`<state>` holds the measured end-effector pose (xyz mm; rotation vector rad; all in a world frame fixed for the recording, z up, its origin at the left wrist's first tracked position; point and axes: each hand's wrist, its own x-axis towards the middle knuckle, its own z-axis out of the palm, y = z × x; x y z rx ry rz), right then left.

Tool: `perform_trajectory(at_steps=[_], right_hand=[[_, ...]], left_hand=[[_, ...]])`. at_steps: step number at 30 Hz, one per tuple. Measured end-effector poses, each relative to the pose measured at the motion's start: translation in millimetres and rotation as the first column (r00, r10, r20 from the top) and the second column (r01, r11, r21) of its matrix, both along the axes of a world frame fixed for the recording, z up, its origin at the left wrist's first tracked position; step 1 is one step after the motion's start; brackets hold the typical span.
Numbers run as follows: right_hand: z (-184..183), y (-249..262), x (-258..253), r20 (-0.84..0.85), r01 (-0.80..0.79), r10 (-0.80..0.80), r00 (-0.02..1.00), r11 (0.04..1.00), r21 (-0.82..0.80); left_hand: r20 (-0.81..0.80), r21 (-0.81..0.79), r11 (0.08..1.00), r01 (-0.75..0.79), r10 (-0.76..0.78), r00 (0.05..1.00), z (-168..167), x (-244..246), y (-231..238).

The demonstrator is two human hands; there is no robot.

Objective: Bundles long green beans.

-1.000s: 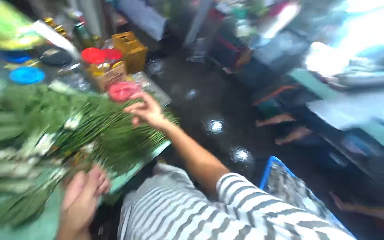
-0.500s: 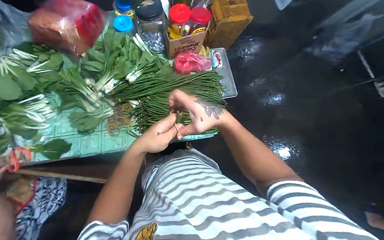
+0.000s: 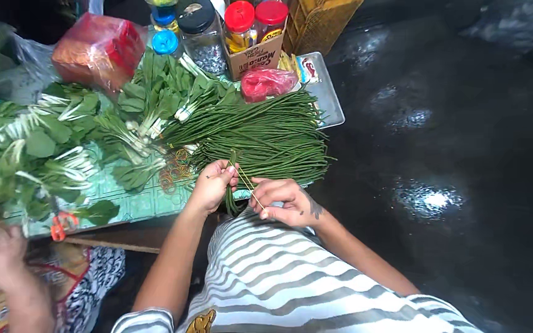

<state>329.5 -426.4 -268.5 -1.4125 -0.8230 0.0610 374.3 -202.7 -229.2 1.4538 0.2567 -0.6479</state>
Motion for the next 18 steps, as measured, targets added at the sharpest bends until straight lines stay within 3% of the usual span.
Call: perform_trajectory(at_steps=[2,5,6,8,9,11,12,13,14,18], right_hand=[[2,-6,-1,0.021,0.008,-0.008,1.0,0.999,-0.034],[2,-4,-2,0.046,-0.04,0.044,0.998,0.994,-0.099],[-1,-1,-4,0.004,-0.066,0.066,0.998,0.997,-0.026],[-14,9,-9,-0.207,-0.043,0.115,0.972,0.946,0.32],[-22,13,-12,-0.349,0.031,0.182,0.919,0.85,0.525],[-30,21,-17,-0.523,0.282,0.412,0.746,0.515,0.809],[-32,23,-15,-0.544,0.394,0.492,0.68,0.38,0.837],[-33,24,-13,-0.552,0.46,0.535,0.64,0.308,0.833],[-33,25,-10,-0.579,0.502,0.537,0.614,0.301,0.811],[-28,21,7,-0.646,0.463,0.437,0.626,0.459,0.759]], left_hand=[[-0.028,0.075,0.995,0.072,-0.07,0.997,1,-1,3],[-0.033,0.022,0.999,0.049,-0.048,0.998,-2,2,1],[-0.022,-0.021,1.0,0.016,-0.016,1.0,-4,4,-2],[0.021,-0.16,0.984,-0.084,0.089,0.996,-8,5,-8],[0.045,-0.26,0.956,-0.136,0.153,0.987,-11,4,-10],[0.087,-0.455,0.873,-0.176,0.24,0.967,-18,0,-16],[0.109,-0.529,0.834,-0.157,0.25,0.962,-22,-1,-19],[0.127,-0.584,0.802,-0.128,0.245,0.961,-25,-3,-21],[0.141,-0.622,0.777,-0.094,0.229,0.963,-27,-5,-23],[0.255,-0.623,0.781,0.032,0.164,0.953,-25,-2,-25]])
